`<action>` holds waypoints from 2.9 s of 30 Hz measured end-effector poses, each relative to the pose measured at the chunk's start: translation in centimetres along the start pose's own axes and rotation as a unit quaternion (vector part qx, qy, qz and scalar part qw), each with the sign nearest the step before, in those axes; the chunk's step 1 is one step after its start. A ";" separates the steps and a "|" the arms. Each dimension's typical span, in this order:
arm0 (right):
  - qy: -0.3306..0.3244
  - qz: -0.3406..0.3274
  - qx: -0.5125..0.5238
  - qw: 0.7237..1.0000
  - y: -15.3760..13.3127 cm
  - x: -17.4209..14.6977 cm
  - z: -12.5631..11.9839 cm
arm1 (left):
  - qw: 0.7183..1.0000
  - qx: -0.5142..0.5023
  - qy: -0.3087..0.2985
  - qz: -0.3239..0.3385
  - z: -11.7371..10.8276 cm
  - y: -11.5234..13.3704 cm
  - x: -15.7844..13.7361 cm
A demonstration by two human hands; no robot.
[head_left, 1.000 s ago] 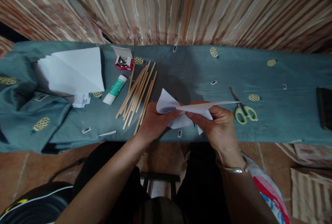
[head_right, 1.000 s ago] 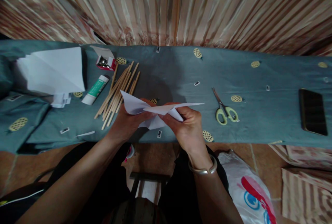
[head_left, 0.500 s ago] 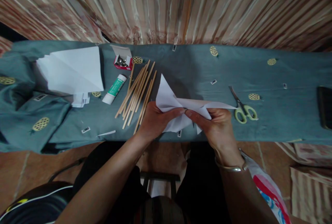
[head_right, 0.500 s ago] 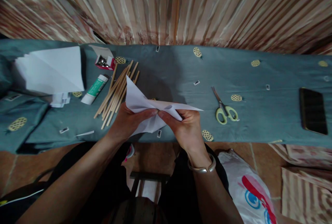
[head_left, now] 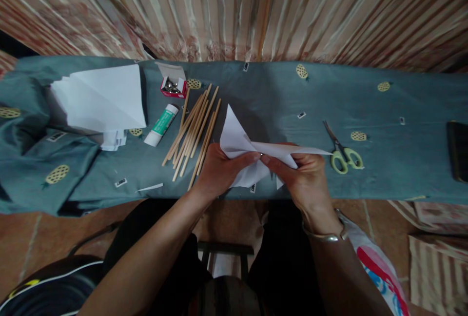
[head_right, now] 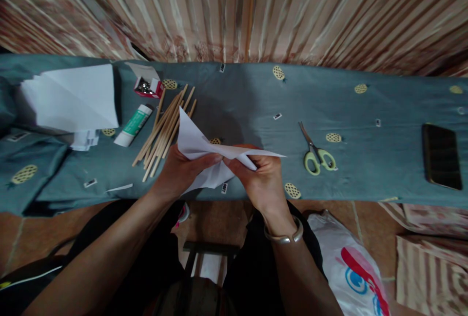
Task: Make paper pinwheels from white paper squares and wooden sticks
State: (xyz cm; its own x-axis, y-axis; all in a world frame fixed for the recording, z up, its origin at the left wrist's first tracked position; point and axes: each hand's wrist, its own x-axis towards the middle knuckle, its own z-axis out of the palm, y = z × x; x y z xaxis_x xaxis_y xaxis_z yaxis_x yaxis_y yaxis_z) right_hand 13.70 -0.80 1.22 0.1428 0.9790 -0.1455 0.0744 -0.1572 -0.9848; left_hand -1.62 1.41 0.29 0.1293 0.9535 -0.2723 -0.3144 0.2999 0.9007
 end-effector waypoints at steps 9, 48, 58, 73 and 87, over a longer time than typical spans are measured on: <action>0.007 0.018 0.009 1.000 -0.1 0.1 0.0 | 1.000 0.002 -0.006 0.007 0.0 -0.1 0.0; -0.048 0.096 0.048 0.993 0.9 0.2 -1.0 | 0.996 0.047 -0.051 -0.053 -0.7 -0.8 0.0; -0.051 0.117 0.063 0.990 1.1 0.1 -1.0 | 0.992 0.061 -0.057 -0.091 -0.8 -0.7 -0.2; 0.052 0.077 0.053 0.994 1.2 0.0 -2.8 | 0.829 0.508 0.034 0.231 -7.1 0.9 3.1; 0.032 0.028 -0.002 0.999 0.5 -0.8 -3.1 | 0.731 0.645 0.025 0.222 -7.7 0.2 4.2</action>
State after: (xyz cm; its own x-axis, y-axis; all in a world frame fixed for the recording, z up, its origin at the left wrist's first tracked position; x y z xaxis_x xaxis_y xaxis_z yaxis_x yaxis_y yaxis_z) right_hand 16.66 -2.06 1.14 0.2097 0.9582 -0.1947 0.0685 -0.2131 -0.9746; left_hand -8.33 5.67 -3.30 0.2393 0.9575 0.1610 0.8372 -0.2875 0.4652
